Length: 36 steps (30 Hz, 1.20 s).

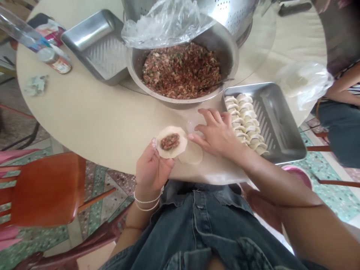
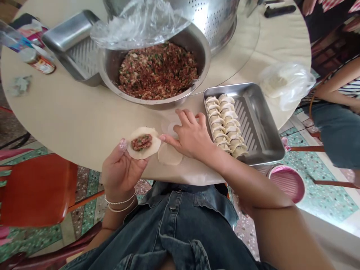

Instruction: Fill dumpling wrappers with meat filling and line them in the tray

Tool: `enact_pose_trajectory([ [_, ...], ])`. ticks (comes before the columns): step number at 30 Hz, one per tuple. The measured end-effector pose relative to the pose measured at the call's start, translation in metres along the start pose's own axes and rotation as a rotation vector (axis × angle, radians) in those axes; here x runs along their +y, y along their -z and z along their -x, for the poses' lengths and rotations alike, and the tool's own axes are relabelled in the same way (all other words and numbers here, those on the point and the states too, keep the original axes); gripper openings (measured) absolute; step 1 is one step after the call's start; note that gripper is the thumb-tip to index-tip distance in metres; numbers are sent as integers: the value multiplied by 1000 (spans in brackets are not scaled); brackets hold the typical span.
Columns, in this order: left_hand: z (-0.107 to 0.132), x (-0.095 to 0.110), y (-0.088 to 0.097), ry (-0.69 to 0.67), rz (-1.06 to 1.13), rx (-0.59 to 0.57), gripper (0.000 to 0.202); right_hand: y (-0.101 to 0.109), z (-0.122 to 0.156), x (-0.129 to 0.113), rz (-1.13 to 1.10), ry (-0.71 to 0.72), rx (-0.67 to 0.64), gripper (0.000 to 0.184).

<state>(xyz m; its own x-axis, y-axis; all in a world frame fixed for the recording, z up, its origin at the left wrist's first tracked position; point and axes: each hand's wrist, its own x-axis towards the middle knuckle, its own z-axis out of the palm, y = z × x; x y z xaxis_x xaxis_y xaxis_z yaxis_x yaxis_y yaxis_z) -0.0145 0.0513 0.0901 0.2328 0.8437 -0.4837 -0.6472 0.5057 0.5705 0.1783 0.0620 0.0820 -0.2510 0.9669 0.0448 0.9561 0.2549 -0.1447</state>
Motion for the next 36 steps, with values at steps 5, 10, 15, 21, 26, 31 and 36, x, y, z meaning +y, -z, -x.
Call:
enact_pose_trajectory([
  [5, -1, -2, 0, -2, 13, -61, 44, 7, 7, -2, -122, 30, 129, 69],
  [10, 2, -7, -5, 95, 50, -192, 46, 17, 24, -15, -293, 187, 227, 65],
  [15, 5, -14, -6, 211, 65, -286, 47, 21, 25, -27, -391, 288, 145, 61],
  [21, 6, -6, 4, 71, 57, -152, 48, 16, 10, -10, -224, 24, 239, 59],
  [26, 7, -1, 6, -42, 66, -85, 50, -2, -3, -3, -41, -76, 42, 70],
  [31, 11, -6, -1, -65, 95, -184, 49, 15, 9, -18, -179, 9, 208, 62],
  [36, 17, -8, -7, 58, 157, -255, 55, 20, 26, -42, -228, 338, 287, 63],
])
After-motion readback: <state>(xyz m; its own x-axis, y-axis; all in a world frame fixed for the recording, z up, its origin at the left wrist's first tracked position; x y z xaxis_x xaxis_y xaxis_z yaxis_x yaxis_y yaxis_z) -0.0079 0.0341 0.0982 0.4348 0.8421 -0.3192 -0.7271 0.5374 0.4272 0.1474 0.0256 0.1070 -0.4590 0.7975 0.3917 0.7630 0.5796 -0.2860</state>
